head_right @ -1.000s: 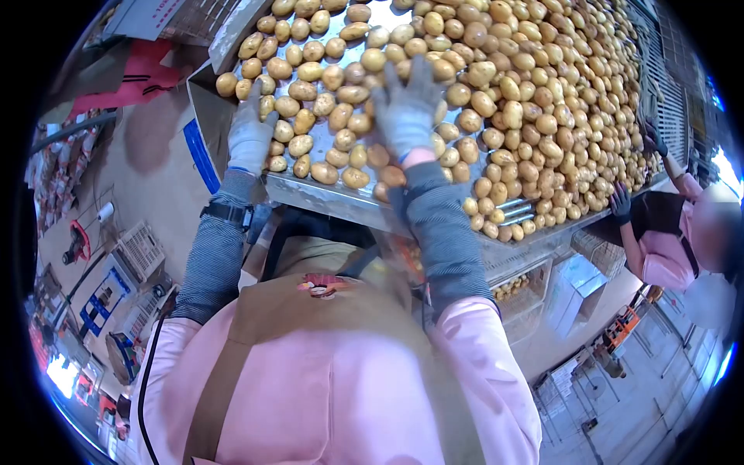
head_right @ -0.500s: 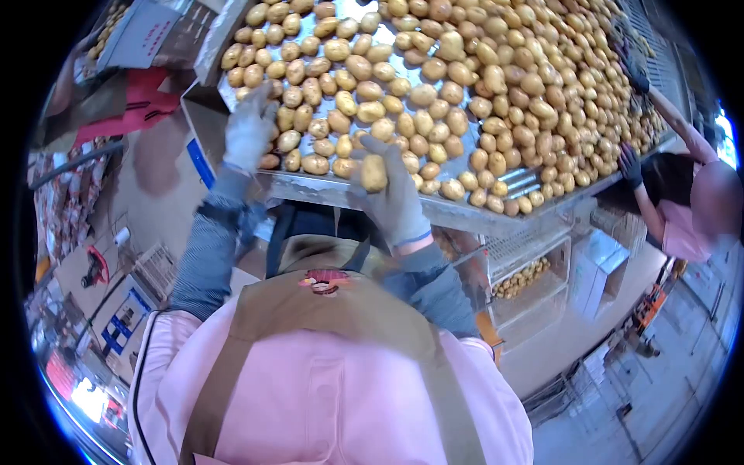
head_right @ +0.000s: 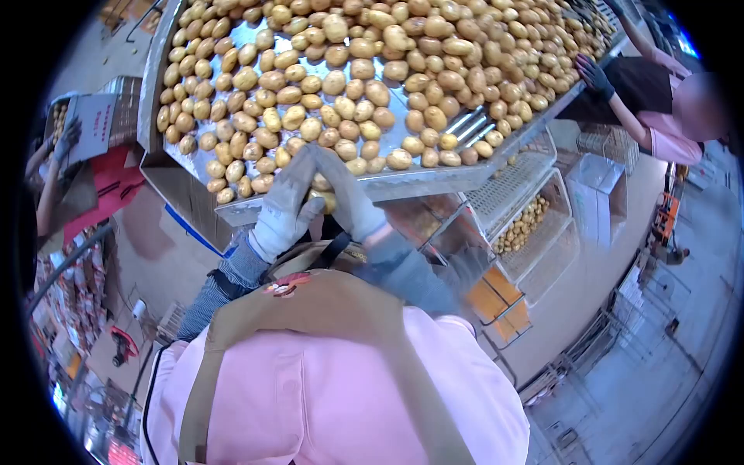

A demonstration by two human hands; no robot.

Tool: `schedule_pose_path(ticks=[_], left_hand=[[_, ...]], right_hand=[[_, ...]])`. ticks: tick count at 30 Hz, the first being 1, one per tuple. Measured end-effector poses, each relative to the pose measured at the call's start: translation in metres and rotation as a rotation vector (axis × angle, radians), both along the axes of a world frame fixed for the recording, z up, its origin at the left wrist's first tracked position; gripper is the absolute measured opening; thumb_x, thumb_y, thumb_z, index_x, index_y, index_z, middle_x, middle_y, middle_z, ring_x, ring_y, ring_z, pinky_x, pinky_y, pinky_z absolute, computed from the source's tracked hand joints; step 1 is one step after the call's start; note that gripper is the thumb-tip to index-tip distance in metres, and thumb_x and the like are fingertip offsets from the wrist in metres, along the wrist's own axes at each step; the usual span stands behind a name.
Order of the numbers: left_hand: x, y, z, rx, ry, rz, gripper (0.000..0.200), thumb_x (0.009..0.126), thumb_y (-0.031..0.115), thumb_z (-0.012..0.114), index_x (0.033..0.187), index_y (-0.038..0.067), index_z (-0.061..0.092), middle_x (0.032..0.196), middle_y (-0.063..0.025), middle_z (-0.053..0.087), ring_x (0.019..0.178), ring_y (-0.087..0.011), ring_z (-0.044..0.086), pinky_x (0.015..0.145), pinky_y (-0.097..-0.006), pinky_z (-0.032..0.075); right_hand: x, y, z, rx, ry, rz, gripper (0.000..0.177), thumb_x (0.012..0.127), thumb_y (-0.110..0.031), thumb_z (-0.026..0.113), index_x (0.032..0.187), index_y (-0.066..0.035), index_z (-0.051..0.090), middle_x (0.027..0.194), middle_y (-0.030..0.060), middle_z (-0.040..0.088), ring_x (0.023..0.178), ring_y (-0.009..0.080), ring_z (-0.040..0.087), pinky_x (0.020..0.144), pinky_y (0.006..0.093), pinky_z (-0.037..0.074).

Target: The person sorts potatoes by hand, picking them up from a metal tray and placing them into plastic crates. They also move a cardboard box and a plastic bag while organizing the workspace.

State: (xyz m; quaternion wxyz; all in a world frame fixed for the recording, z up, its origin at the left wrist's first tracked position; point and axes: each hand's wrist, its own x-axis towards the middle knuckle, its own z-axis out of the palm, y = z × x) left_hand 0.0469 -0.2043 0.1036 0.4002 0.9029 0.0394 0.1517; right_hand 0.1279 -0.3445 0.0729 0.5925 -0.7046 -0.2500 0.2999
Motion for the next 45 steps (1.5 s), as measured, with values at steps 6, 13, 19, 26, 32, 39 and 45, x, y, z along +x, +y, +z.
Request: schedule_pose_path(ticks=[6, 13, 19, 26, 32, 39, 45], left_hand=[[0.003, 0.049, -0.012, -0.284, 0.295, 0.071, 0.032, 0.104, 0.017, 0.056, 0.132, 0.004, 0.063, 0.125, -0.0165, 0.068, 0.117, -0.0278, 0.064, 0.100, -0.0383, 0.050], [0.137, 0.013, -0.048, 0.142, -0.017, -0.241, 0.037, 0.100, 0.027, 0.060, 0.132, 0.010, 0.061, 0.118, -0.0135, 0.068, 0.108, -0.0337, 0.065, 0.094, -0.0431, 0.051], [0.234, -0.028, -0.070, 0.645, 0.467, -0.404, 0.040, 0.082, 0.026, 0.072, 0.117, 0.010, 0.061, 0.110, -0.0152, 0.068, 0.104, -0.0321, 0.067, 0.086, -0.0451, 0.054], [0.175, 0.011, -0.052, -0.489, 0.348, 0.044, 0.043, 0.081, 0.026, 0.074, 0.117, 0.008, 0.058, 0.105, -0.0145, 0.065, 0.099, -0.0284, 0.066, 0.088, -0.0417, 0.053], [0.218, 0.100, -0.020, 0.141, 0.279, 0.108, 0.041, 0.086, 0.028, 0.067, 0.124, 0.014, 0.064, 0.124, -0.0168, 0.067, 0.108, -0.0354, 0.067, 0.092, -0.0443, 0.053], [0.277, 0.116, -0.066, 0.665, 0.317, -0.318, 0.044, 0.086, 0.040, 0.072, 0.122, 0.016, 0.065, 0.114, -0.0148, 0.069, 0.105, -0.0358, 0.069, 0.085, -0.0449, 0.057], [0.178, 0.064, -0.016, -0.380, 0.187, -0.064, 0.066, 0.085, 0.035, 0.080, 0.139, 0.008, 0.054, 0.132, -0.0229, 0.061, 0.127, -0.0388, 0.057, 0.105, -0.0453, 0.047]], right_hand=[[0.015, -0.132, 0.041, 0.162, 0.974, -0.405, 0.039, 0.105, -0.040, 0.047, 0.111, -0.006, 0.063, 0.080, 0.0016, 0.056, 0.063, 0.0121, 0.052, 0.051, 0.0256, 0.042], [0.110, -0.312, 0.011, -0.054, 0.255, -1.136, 0.050, 0.104, -0.044, 0.053, 0.130, -0.001, 0.059, 0.121, 0.0112, 0.063, 0.109, 0.0242, 0.061, 0.095, 0.0325, 0.050], [0.155, -0.177, -0.002, -0.382, -0.355, -0.752, 0.038, 0.102, -0.013, 0.057, 0.138, 0.000, 0.057, 0.131, 0.0133, 0.063, 0.119, 0.0220, 0.058, 0.104, 0.0314, 0.045], [0.195, -0.016, 0.002, -0.343, -0.416, -0.435, 0.033, 0.094, -0.021, 0.067, 0.123, -0.006, 0.069, 0.116, 0.0166, 0.070, 0.107, 0.0288, 0.067, 0.092, 0.0391, 0.054], [0.233, 0.057, -0.042, -0.769, -0.966, -0.358, 0.054, 0.084, -0.031, 0.075, 0.132, -0.013, 0.059, 0.109, 0.0166, 0.061, 0.103, 0.0354, 0.062, 0.092, 0.0488, 0.050], [0.165, 0.031, -0.014, -0.552, -0.979, -0.229, 0.041, 0.083, -0.021, 0.071, 0.121, -0.006, 0.065, 0.115, 0.0156, 0.065, 0.103, 0.0373, 0.060, 0.092, 0.0498, 0.047], [0.102, 0.074, 0.081, -0.036, 0.256, -0.759, 0.053, 0.090, -0.010, 0.068, 0.140, -0.003, 0.049, 0.122, 0.0095, 0.063, 0.117, 0.0237, 0.058, 0.100, 0.0365, 0.048]])
